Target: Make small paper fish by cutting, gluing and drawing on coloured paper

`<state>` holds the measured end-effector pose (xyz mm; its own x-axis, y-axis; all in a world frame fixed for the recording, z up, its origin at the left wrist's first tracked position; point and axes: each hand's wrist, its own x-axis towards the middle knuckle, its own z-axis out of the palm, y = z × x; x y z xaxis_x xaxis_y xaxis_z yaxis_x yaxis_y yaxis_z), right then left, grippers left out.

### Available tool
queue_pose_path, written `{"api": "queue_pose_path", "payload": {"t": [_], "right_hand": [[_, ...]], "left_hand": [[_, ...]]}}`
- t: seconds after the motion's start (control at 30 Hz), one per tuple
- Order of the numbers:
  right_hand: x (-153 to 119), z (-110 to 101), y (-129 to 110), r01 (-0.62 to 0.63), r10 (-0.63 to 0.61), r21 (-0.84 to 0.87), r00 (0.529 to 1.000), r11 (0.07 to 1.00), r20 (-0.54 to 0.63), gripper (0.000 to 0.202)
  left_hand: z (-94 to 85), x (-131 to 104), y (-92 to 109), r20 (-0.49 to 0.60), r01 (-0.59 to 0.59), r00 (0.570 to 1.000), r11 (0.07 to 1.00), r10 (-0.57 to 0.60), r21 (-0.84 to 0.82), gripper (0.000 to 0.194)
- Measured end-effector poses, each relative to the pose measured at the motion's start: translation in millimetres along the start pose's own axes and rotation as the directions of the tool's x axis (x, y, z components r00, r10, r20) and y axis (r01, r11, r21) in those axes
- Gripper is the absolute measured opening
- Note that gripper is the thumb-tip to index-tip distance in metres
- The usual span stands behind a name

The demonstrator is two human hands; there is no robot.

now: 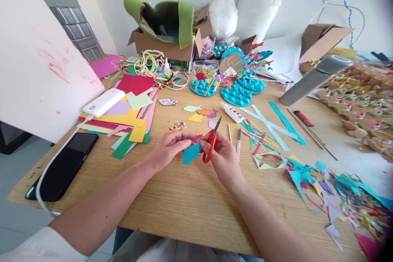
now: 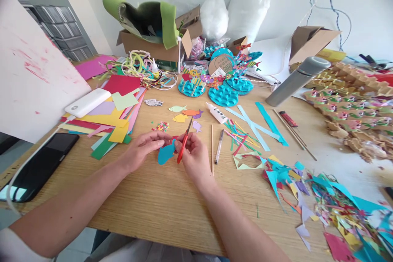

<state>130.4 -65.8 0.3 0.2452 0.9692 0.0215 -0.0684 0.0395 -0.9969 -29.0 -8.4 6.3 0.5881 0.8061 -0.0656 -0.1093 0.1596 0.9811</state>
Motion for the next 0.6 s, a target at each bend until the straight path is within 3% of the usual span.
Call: {"api": "queue_pose_path", "payload": {"t": [0.17, 0.33, 0.47, 0.6], "right_hand": [[-4.2, 3.8, -1.0, 0.093, -0.094, -0.194, 0.996, 0.977, 0.003, 0.027], [-4.2, 5.0, -0.8, 0.063, -0.060, -0.192, 0.998, 0.979, 0.018, 0.038], [-5.2, 7.4, 0.2, -0.016, 0.048, -0.182, 0.983, 0.983, 0.175, 0.048], [-8.4, 10.4, 0.9, -0.090, 0.142, -0.172, 0.937, 0.981, 0.319, 0.051]], "left_hand": [[0.1, 2.7, -4.2, 0.074, 0.147, 0.986, 0.989, -0.147, 0.002, 0.017], [-2.7, 4.3, -4.6, 0.038, 0.222, 0.975, 0.962, -0.219, -0.158, 0.023], [-5.1, 6.0, -0.6, -0.029, 0.214, 0.969, 0.884, -0.247, -0.415, 0.027], [-6.2, 6.4, 0.2, -0.071, 0.154, 0.975, 0.873, -0.209, -0.462, 0.024]]}}
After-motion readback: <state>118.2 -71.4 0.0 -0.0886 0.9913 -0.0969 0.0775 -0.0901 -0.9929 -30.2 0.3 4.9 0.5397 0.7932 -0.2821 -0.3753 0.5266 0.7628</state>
